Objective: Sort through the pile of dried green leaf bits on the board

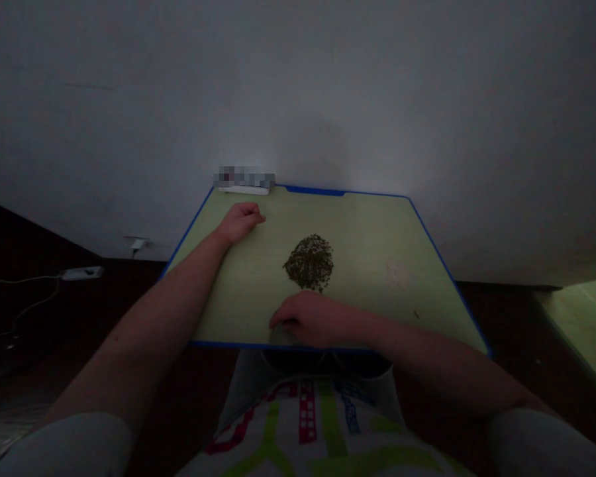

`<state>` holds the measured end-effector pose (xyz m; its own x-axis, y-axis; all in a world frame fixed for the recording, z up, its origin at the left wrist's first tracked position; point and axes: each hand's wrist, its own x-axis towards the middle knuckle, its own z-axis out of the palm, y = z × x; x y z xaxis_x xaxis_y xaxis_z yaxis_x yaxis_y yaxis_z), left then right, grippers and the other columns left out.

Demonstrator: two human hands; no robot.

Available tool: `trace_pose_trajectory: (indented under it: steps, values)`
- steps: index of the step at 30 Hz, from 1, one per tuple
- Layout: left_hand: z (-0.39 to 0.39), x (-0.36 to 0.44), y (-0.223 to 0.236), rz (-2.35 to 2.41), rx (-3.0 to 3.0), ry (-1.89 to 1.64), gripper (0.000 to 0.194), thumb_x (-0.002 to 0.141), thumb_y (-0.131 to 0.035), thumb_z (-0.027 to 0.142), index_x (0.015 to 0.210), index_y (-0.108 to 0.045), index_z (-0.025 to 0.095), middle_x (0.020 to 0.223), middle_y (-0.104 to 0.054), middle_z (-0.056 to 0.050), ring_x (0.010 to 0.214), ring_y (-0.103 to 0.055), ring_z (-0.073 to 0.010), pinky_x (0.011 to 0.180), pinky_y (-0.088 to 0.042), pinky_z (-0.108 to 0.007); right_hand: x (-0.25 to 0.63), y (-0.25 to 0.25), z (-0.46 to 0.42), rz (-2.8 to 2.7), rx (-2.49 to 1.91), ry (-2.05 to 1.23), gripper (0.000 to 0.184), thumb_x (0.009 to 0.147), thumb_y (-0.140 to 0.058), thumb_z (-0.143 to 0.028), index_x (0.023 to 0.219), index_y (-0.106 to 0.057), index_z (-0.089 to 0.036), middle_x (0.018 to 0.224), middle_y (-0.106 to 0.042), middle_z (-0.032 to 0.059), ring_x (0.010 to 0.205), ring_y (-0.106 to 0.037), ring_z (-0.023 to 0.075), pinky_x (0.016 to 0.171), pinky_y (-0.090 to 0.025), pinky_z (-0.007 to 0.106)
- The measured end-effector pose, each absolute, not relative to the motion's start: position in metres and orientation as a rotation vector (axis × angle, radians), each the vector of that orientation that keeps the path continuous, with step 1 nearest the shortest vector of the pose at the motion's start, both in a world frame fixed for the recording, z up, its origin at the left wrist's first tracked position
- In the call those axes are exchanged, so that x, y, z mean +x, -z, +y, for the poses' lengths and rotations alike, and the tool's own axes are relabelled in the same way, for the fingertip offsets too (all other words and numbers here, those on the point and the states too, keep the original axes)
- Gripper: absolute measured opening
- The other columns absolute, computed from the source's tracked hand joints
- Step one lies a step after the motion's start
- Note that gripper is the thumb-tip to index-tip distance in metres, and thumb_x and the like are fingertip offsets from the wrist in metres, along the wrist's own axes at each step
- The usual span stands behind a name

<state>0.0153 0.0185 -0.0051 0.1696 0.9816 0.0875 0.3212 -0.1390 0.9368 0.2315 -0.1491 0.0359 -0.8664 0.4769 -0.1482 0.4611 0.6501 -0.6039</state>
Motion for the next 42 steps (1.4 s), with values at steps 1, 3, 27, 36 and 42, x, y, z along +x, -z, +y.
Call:
trace_pose_trajectory:
  steps: [1, 3, 27, 36, 42]
  values:
    - [0.018, 0.015, 0.005, 1.279, 1.615, -0.998, 0.025, 0.059, -0.061, 0.031, 0.052, -0.041, 0.018, 0.044, -0.033, 0.006, 0.043, -0.029, -0.0062, 0.046, -0.022, -0.024, 0.234, -0.035, -0.151, -2.804, -0.834, -1.032, 0.034, 0.081, -0.048, -0.013, 0.108, -0.068, -0.017, 0.102, -0.070, 0.0068, 0.093, -0.062, 0.0174, 0.084, -0.043, 0.026]
    - [0.017, 0.016, 0.003, 1.291, 1.628, -0.994, 0.025, 0.060, -0.060, 0.031, 0.052, -0.041, 0.018, 0.044, -0.033, 0.006, 0.043, -0.029, -0.0062, 0.046, -0.022, -0.024, 0.237, -0.034, -0.156, -2.764, -0.886, -1.024, 0.034, 0.082, -0.047, -0.014, 0.108, -0.067, -0.016, 0.103, -0.070, 0.0074, 0.094, -0.062, 0.0175, 0.084, -0.043, 0.026]
    - [0.019, 0.013, 0.007, 1.254, 1.610, -0.990, 0.026, 0.063, -0.061, 0.031, 0.054, -0.040, 0.018, 0.043, -0.033, 0.008, 0.041, -0.028, -0.0052, 0.044, -0.021, -0.022, 0.265, -0.037, -0.170, -2.589, -0.978, -1.084, 0.034, 0.082, -0.048, -0.011, 0.110, -0.066, -0.016, 0.102, -0.069, 0.0081, 0.093, -0.061, 0.0168, 0.085, -0.045, 0.028]
    - [0.017, 0.014, 0.005, 1.255, 1.586, -0.985, 0.026, 0.063, -0.061, 0.030, 0.054, -0.040, 0.018, 0.042, -0.035, 0.008, 0.039, -0.029, -0.0046, 0.043, -0.021, -0.022, 0.354, -0.025, -0.161, -1.953, -1.506, -0.959, 0.030, 0.078, -0.055, -0.019, 0.107, -0.062, -0.017, 0.084, -0.066, 0.0046, 0.073, -0.061, 0.0150, 0.068, -0.049, 0.028]
    - [0.018, 0.013, 0.006, 1.265, 1.582, -0.989, 0.025, 0.063, -0.061, 0.030, 0.054, -0.040, 0.018, 0.042, -0.035, 0.008, 0.039, -0.029, -0.0048, 0.043, -0.021, -0.022, 0.351, -0.007, -0.136, -1.991, -1.570, -0.845, 0.033, 0.081, -0.051, -0.020, 0.112, -0.062, -0.018, 0.086, -0.068, 0.0055, 0.075, -0.062, 0.0163, 0.069, -0.049, 0.030]
